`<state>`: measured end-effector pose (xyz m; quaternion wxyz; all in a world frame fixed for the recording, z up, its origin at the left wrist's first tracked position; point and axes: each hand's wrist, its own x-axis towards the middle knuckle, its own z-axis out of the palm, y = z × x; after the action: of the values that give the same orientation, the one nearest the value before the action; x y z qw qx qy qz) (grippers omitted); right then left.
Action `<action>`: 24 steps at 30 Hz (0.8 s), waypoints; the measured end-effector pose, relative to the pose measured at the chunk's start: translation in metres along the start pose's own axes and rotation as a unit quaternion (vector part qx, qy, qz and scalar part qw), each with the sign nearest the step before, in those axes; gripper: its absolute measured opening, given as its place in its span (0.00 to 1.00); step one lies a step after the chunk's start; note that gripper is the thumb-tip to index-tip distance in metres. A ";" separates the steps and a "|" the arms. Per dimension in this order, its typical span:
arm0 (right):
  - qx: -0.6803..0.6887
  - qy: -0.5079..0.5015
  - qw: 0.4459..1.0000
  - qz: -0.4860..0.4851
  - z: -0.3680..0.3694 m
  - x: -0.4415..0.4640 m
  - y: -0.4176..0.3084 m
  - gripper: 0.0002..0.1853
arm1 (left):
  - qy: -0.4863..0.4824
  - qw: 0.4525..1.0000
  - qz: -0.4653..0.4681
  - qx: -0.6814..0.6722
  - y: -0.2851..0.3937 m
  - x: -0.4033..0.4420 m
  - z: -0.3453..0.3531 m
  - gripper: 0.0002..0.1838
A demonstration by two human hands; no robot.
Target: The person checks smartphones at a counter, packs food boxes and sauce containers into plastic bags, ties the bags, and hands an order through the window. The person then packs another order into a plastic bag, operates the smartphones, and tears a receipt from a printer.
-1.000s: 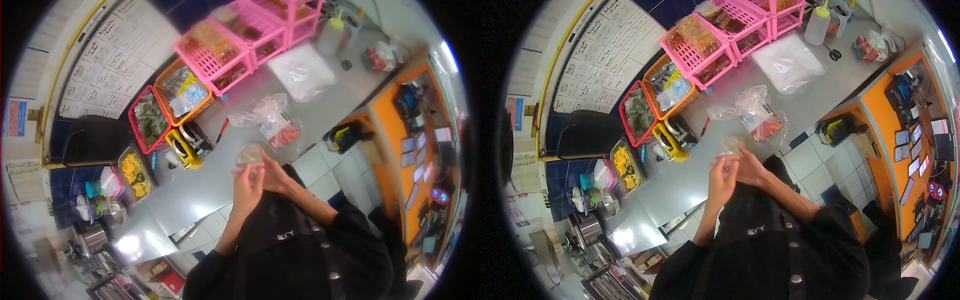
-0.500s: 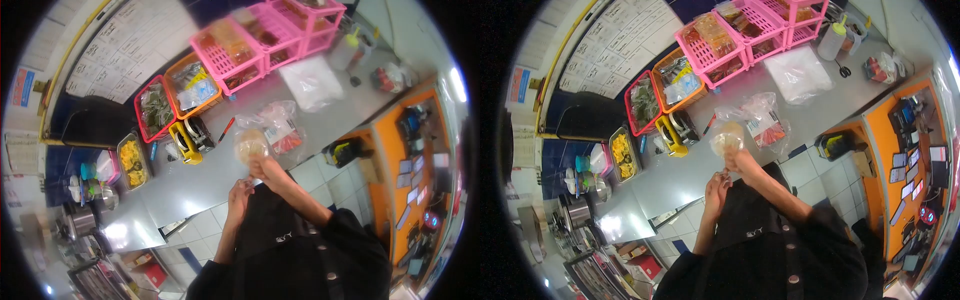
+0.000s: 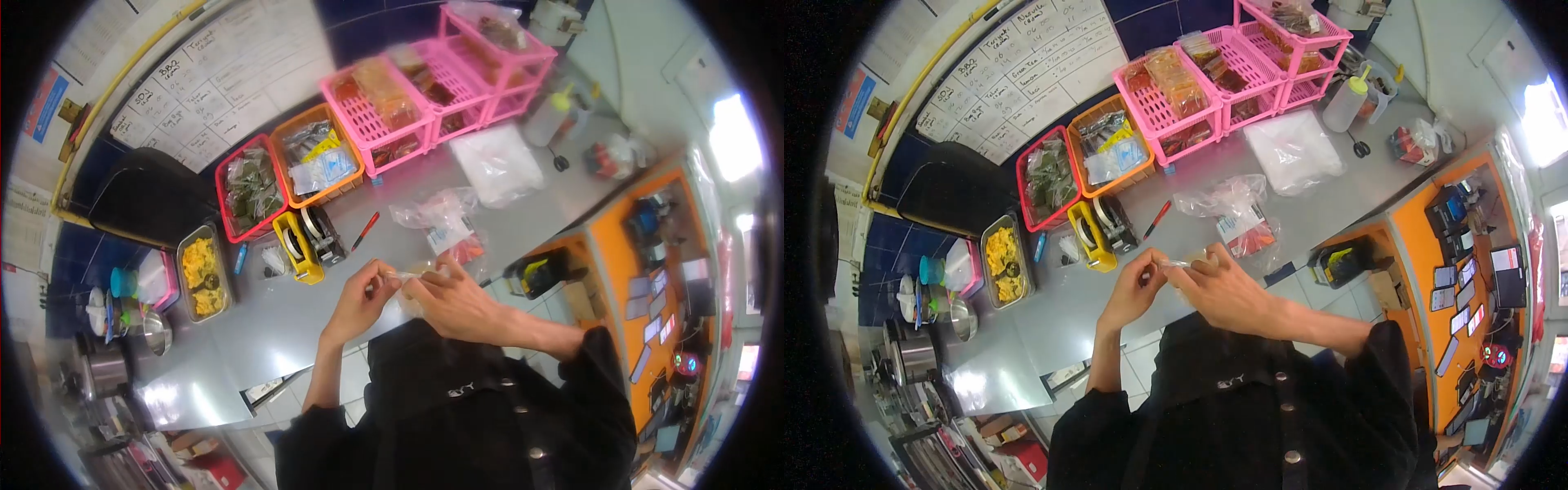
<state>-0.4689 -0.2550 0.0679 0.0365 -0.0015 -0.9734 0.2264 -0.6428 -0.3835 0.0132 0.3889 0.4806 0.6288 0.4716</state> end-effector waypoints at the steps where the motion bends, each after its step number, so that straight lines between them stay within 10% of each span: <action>1: -0.041 0.052 0.997 -0.025 0.006 0.003 0.001 0.20 | 0.029 0.997 -0.047 -0.062 0.001 -0.001 0.004 0.07; 10: -0.093 0.038 0.991 -0.087 0.067 0.018 0.001 0.19 | -0.018 0.967 -0.139 -0.211 -0.097 -0.009 -0.001 0.13; 15: 0.235 0.044 0.948 0.212 0.110 0.018 0.018 0.27 | 0.045 0.961 -0.246 -0.117 -0.115 -0.028 0.017 0.12; 22: 0.340 0.050 0.863 0.370 0.130 0.043 0.054 0.31 | 0.188 0.976 0.058 0.091 -0.068 -0.029 0.054 0.09; 24: 0.524 -0.078 0.728 0.436 0.131 0.042 0.068 0.30 | 0.157 0.973 0.070 0.155 -0.059 -0.026 0.056 0.09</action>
<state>-0.5208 -0.2510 -0.0768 -0.1474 -0.3889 -0.5919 0.6904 -0.5979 -0.4017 -0.0575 0.1718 0.4977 0.7120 0.4646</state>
